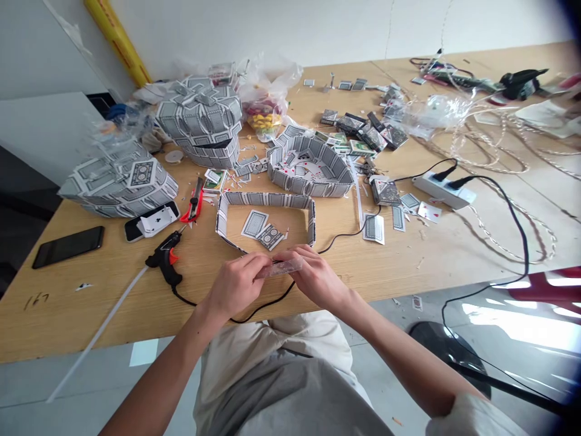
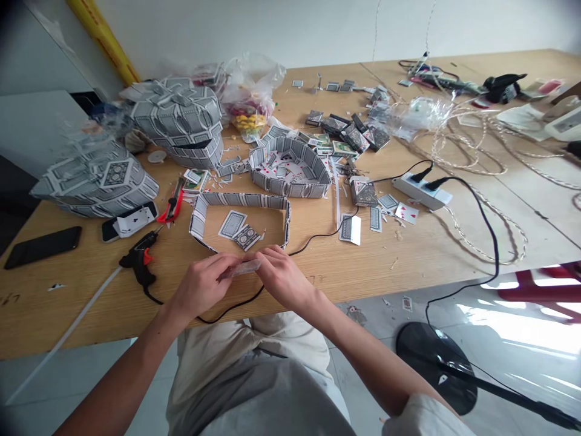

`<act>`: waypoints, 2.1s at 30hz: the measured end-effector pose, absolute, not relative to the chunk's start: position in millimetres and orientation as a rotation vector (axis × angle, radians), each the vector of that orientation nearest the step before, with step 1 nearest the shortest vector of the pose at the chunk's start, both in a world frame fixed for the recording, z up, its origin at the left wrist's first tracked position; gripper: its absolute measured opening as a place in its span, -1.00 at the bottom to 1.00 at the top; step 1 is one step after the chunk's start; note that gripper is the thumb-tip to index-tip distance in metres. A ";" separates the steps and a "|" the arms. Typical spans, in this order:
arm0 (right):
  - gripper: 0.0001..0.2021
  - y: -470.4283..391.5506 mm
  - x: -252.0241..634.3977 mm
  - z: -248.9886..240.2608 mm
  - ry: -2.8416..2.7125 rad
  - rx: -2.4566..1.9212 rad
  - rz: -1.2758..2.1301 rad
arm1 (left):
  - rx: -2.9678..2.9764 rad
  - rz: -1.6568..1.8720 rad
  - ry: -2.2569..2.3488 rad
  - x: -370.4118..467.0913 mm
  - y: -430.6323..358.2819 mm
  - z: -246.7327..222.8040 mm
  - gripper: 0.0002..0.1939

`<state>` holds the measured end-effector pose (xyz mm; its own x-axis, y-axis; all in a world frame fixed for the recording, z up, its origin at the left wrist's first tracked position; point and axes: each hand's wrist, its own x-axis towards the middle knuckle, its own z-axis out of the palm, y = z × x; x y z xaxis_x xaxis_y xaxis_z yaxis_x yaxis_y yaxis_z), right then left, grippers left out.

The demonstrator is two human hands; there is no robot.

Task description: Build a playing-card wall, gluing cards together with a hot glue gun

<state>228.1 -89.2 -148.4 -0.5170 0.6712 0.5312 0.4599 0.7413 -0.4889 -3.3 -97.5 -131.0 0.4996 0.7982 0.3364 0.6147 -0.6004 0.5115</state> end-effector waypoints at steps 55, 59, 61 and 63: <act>-0.82 -73.1 224.7 -133.8 -2.525 -1.036 0.242 | 2.412 0.687 1.225 -29.4 -79.1 -129.8 -0.84; -0.78 -68.4 223.5 -125.8 -2.545 -0.999 0.346 | 2.272 0.831 1.377 -35.1 -83.2 -114.2 -0.70; -0.78 -65.9 224.5 -123.7 -2.538 -0.997 0.429 | 2.140 0.885 1.588 -44.1 -85.2 -105.7 -0.67; -0.80 -64.2 224.9 -123.3 -2.530 -1.010 0.510 | 1.970 0.902 1.798 -55.2 -86.1 -101.1 -0.62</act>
<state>224.9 -64.2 -123.3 -0.6757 0.7093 0.2008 0.5762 0.6780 -0.4564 -55.2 -86.1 -101.1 0.0062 0.9727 0.2322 0.7676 -0.1534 0.6223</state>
